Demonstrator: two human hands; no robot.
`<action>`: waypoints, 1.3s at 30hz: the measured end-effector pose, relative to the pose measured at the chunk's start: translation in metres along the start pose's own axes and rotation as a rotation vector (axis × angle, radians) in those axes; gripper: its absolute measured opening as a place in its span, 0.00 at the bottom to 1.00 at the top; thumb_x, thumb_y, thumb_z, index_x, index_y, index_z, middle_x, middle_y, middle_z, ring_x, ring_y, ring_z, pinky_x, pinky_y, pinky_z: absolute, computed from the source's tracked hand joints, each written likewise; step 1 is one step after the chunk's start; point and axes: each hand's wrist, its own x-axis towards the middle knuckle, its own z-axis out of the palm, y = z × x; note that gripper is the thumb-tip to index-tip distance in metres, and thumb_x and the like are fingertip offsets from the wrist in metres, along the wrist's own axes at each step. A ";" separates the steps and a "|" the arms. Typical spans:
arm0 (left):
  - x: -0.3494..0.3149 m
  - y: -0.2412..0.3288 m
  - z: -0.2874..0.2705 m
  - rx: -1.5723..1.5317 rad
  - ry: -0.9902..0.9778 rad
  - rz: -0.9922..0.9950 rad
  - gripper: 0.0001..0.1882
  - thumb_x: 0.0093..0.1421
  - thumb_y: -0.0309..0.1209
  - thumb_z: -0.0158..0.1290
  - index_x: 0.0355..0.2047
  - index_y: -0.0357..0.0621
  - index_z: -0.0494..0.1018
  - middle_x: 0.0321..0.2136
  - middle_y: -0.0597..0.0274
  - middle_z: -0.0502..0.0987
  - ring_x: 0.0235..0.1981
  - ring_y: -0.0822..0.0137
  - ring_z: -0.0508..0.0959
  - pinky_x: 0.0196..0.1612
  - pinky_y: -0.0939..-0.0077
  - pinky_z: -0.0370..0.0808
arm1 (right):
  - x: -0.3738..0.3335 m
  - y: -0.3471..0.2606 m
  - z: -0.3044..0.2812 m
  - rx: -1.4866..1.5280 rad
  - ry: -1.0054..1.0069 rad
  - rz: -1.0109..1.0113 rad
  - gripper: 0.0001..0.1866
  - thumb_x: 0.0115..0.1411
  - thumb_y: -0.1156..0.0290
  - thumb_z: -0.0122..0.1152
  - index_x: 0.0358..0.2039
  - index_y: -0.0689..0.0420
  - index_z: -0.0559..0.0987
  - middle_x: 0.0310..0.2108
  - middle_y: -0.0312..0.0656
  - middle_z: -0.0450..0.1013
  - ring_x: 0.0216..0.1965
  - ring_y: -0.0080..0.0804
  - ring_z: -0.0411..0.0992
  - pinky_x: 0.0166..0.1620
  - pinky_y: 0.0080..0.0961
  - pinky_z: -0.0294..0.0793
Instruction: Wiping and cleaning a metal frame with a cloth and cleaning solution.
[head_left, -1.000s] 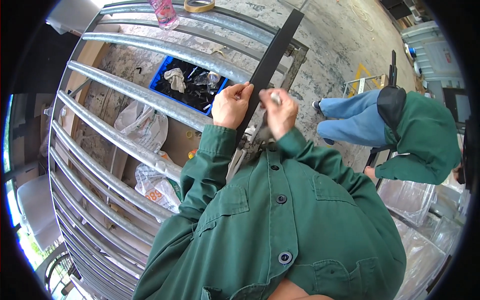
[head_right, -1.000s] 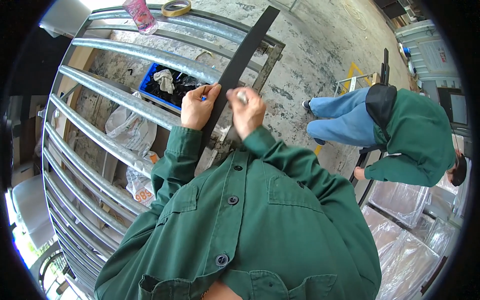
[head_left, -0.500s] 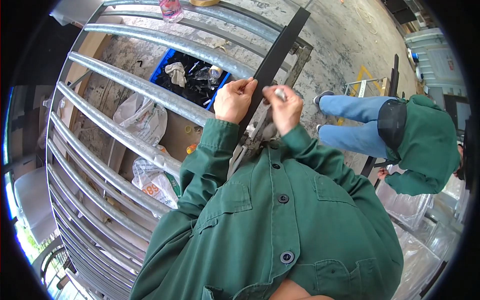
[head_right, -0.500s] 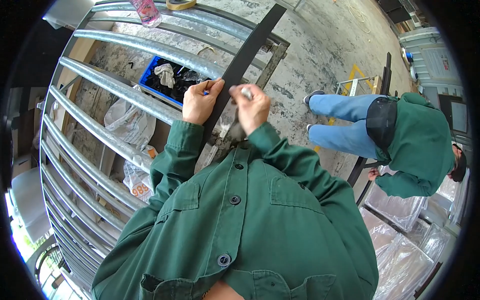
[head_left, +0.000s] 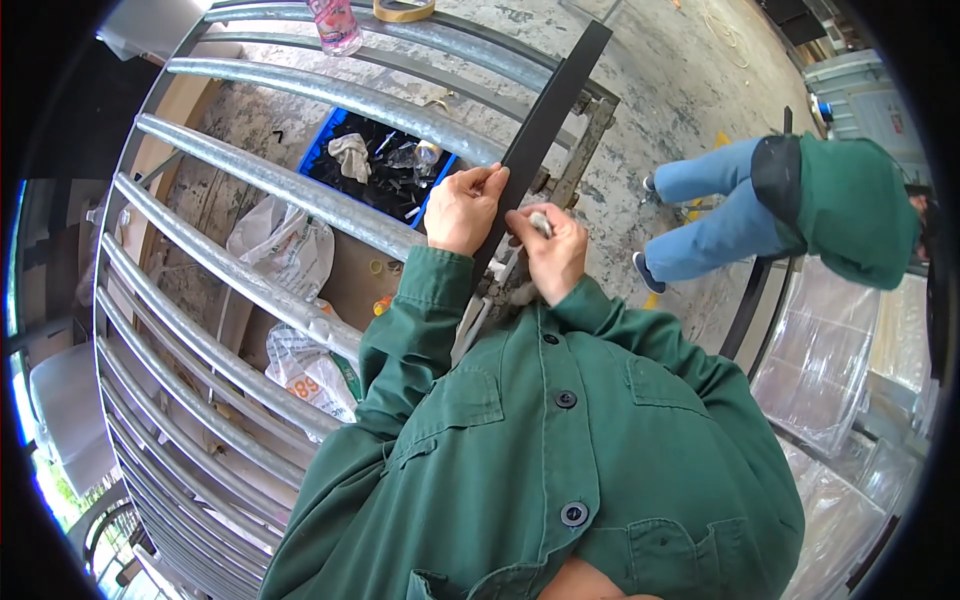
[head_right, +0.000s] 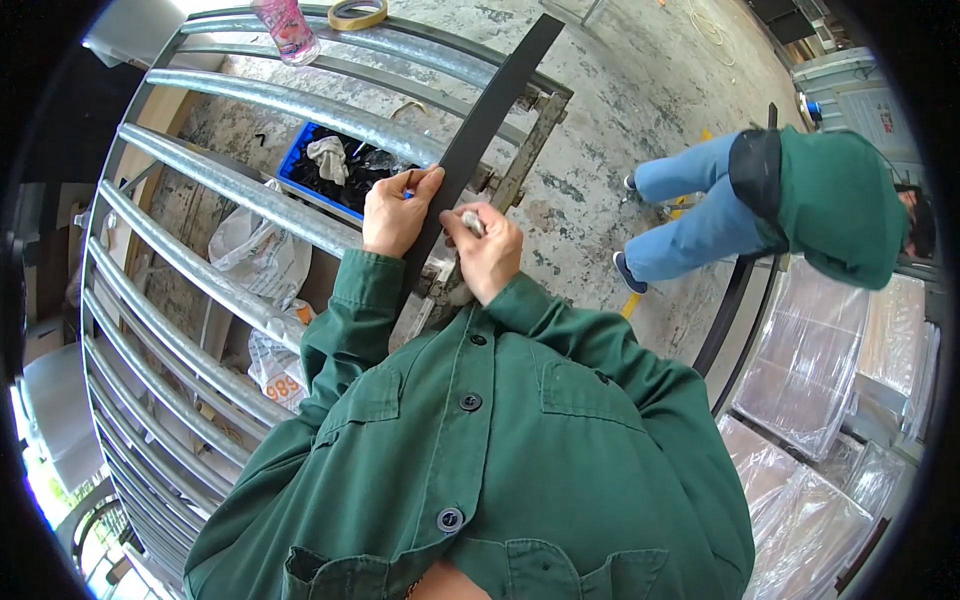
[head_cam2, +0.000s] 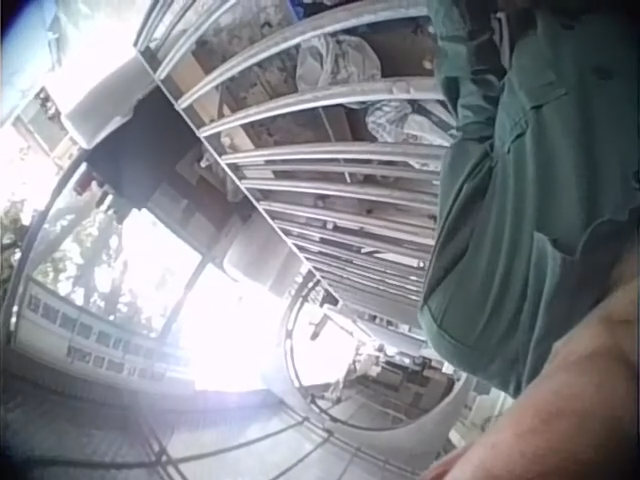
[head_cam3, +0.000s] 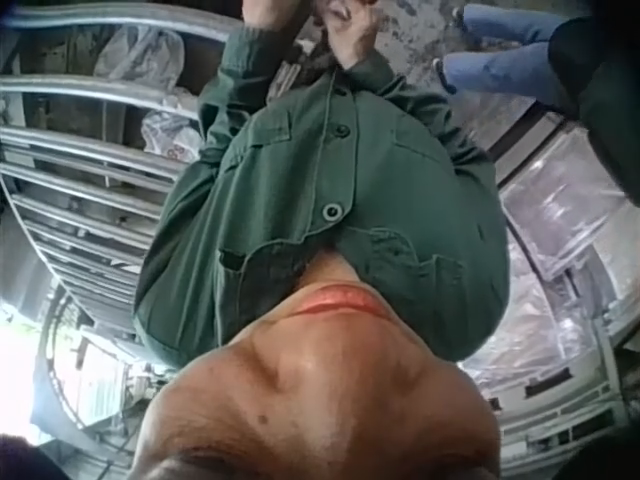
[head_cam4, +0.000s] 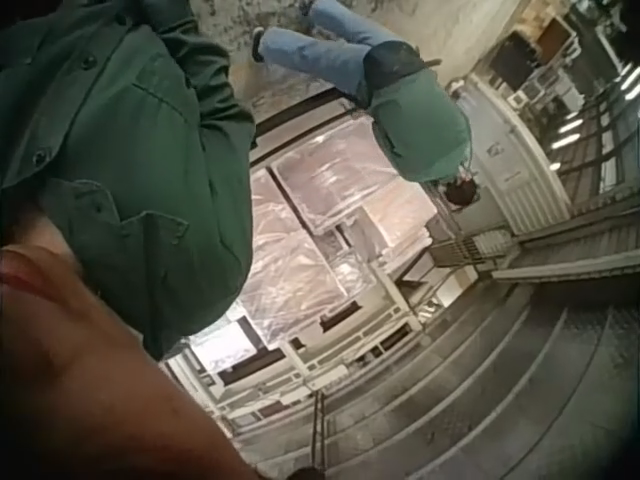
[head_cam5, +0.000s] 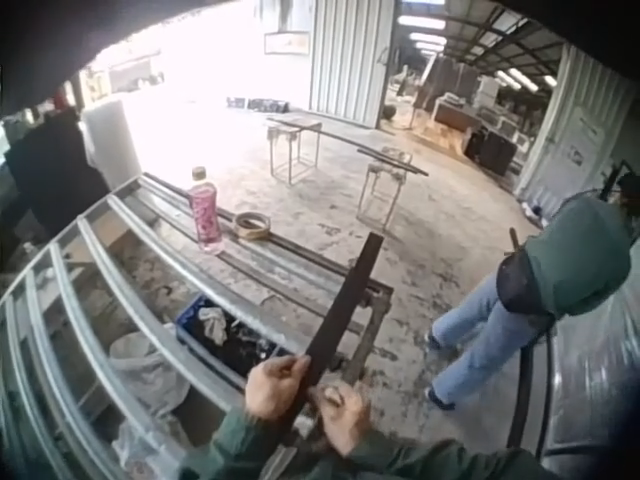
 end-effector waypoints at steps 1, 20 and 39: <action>-0.001 0.004 -0.001 0.005 -0.013 -0.014 0.14 0.52 0.42 0.55 0.32 0.46 0.78 0.22 0.52 0.75 0.24 0.58 0.77 0.28 0.71 0.72 | 0.005 0.004 -0.001 0.069 0.011 -0.011 0.05 0.51 0.73 0.61 0.24 0.60 0.77 0.17 0.33 0.72 0.18 0.16 0.67 0.23 0.14 0.65; -0.002 0.009 -0.004 -0.008 -0.025 -0.025 0.14 0.52 0.42 0.54 0.31 0.45 0.78 0.20 0.51 0.75 0.23 0.58 0.77 0.27 0.71 0.72 | 0.017 0.005 -0.004 0.212 -0.028 -0.013 0.07 0.53 0.71 0.61 0.23 0.60 0.76 0.18 0.33 0.72 0.19 0.16 0.68 0.24 0.15 0.66; 0.012 -0.020 0.007 -0.269 -0.092 -0.169 0.20 0.57 0.48 0.49 0.33 0.42 0.77 0.20 0.54 0.77 0.23 0.70 0.77 0.29 0.77 0.71 | 0.018 -0.001 -0.024 -0.098 -0.353 0.116 0.19 0.45 0.62 0.70 0.29 0.60 0.73 0.20 0.32 0.70 0.22 0.18 0.65 0.26 0.18 0.65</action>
